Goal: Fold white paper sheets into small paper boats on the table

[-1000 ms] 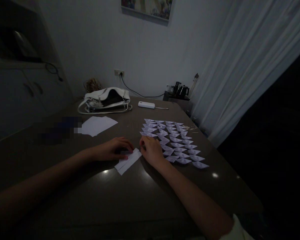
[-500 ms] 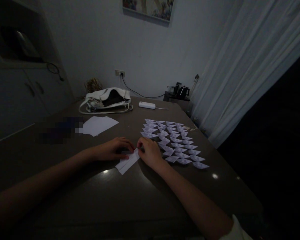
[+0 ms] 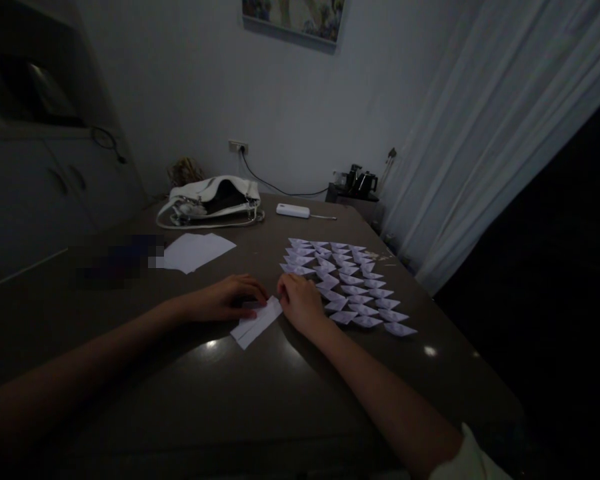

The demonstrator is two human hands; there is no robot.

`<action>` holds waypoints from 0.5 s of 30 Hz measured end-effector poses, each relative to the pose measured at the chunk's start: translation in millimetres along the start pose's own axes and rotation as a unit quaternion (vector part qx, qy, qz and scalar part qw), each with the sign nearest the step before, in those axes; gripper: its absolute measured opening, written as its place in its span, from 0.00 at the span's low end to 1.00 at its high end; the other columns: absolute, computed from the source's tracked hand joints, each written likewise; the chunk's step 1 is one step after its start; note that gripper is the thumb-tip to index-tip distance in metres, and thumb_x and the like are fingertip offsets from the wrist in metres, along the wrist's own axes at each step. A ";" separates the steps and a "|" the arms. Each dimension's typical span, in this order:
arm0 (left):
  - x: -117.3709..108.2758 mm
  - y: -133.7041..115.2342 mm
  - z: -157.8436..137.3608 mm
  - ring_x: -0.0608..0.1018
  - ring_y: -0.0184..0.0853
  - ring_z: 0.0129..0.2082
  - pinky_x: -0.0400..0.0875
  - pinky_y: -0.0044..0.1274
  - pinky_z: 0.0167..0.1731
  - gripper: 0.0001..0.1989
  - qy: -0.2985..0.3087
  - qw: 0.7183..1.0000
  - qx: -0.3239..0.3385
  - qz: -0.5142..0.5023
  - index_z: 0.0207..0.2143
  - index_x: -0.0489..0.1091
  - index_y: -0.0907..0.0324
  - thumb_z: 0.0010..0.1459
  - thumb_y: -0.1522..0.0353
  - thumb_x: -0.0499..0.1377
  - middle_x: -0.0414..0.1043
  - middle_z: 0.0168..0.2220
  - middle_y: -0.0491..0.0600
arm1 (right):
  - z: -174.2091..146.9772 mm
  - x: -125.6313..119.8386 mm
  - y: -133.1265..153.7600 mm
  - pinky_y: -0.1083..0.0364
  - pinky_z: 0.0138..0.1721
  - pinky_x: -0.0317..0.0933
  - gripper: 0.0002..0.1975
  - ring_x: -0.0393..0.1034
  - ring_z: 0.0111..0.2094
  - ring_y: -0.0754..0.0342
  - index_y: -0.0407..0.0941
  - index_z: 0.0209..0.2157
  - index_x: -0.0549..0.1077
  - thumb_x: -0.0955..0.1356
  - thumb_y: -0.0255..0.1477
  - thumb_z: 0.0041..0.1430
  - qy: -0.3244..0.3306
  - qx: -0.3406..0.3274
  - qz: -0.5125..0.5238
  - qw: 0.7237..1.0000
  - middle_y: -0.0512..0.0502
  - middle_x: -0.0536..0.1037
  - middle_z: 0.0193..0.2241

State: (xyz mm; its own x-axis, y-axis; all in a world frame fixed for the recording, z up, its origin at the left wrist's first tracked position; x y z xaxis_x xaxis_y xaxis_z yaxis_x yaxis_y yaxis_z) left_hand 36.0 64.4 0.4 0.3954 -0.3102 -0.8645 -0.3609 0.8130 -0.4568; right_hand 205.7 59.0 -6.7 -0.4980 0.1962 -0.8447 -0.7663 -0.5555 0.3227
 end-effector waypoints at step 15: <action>0.4 -0.2 -0.2 0.73 0.41 0.47 0.64 0.29 0.47 0.11 -0.009 1.000 0.010 0.011 0.43 0.73 0.59 0.59 0.65 0.62 0.74 0.45 0.52 | -14.4 6.9 34.1 0.55 0.35 0.53 0.08 0.67 0.36 0.51 0.45 0.32 0.65 0.67 0.21 0.50 0.064 -0.033 0.030 0.997 0.49 0.73 0.33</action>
State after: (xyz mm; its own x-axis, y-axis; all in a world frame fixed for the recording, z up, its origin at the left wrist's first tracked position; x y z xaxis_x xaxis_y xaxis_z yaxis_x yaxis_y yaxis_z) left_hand 36.0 64.0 0.1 0.4025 -0.2839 -0.8703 -0.3524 0.8294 -0.4335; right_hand 181.9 29.7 -7.7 -0.4827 0.0599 -0.8737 -0.7063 -0.6165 0.3480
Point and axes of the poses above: each hand's wrist, its own z-axis towards the middle knuckle, its own x-axis out of the palm, y = z × x, the point moved 4 cm from there along z, towards the middle knuckle
